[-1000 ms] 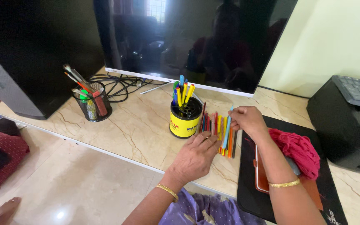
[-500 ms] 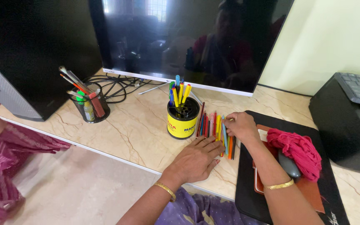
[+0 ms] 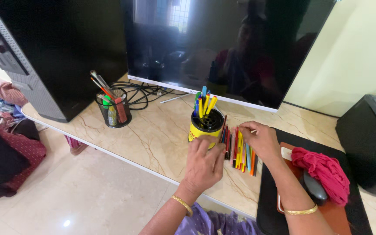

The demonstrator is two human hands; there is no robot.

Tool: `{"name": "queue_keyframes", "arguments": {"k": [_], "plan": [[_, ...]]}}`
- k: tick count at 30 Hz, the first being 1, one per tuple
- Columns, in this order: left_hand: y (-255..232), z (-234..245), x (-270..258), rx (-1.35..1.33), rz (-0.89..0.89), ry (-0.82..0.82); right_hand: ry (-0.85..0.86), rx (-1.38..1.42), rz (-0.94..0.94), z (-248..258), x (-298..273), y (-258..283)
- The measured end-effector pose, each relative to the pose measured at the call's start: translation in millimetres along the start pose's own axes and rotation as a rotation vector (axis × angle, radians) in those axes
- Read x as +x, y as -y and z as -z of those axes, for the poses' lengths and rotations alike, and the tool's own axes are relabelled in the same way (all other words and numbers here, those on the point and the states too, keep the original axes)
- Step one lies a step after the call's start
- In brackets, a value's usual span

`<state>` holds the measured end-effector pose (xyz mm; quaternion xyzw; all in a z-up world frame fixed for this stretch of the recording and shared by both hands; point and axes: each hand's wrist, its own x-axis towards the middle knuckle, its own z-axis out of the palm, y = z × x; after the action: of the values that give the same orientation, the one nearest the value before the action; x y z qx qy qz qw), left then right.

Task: The person wipes a brown notebook with a pink cloth, then removes pens and markers from a yellow container, places them on the desk, and wipes the container with the cloth.

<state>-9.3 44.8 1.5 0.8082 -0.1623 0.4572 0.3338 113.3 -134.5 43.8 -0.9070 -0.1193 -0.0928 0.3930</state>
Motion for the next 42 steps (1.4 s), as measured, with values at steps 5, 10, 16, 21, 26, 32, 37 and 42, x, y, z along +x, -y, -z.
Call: {"name": "queue_keyframes", "arguments": {"k": [5,10,16,21,26,32,37,42], "plan": [[11.2,-0.8,15.9,0.018,0.168,-0.180,-0.014,0.172,0.286,-6.8,-5.8,28.2],[16.8,-7.1,26.7,-0.038,0.258,-0.144,-0.021,0.131,0.423,-19.2,-6.1,64.4],[26.6,-10.0,27.9,-0.094,0.313,-0.101,-0.013,0.088,0.413,-36.4,5.1,92.5],[33.4,-10.2,26.2,-0.118,0.308,-0.072,-0.159,-0.051,0.427,-50.7,1.9,110.9],[36.4,-11.9,25.7,-0.100,0.290,-0.071,-0.244,-0.065,0.553,-45.0,0.2,122.8],[35.1,-10.5,23.8,-0.106,0.268,-0.086,-0.263,-0.111,0.570,-37.9,1.7,114.2],[36.8,-10.1,23.6,-0.112,0.273,-0.095,-0.175,0.169,0.277,-22.5,12.7,96.5],[37.2,-10.9,23.1,-0.141,0.280,-0.053,-0.055,0.332,0.315,-31.9,28.8,78.3]]}}
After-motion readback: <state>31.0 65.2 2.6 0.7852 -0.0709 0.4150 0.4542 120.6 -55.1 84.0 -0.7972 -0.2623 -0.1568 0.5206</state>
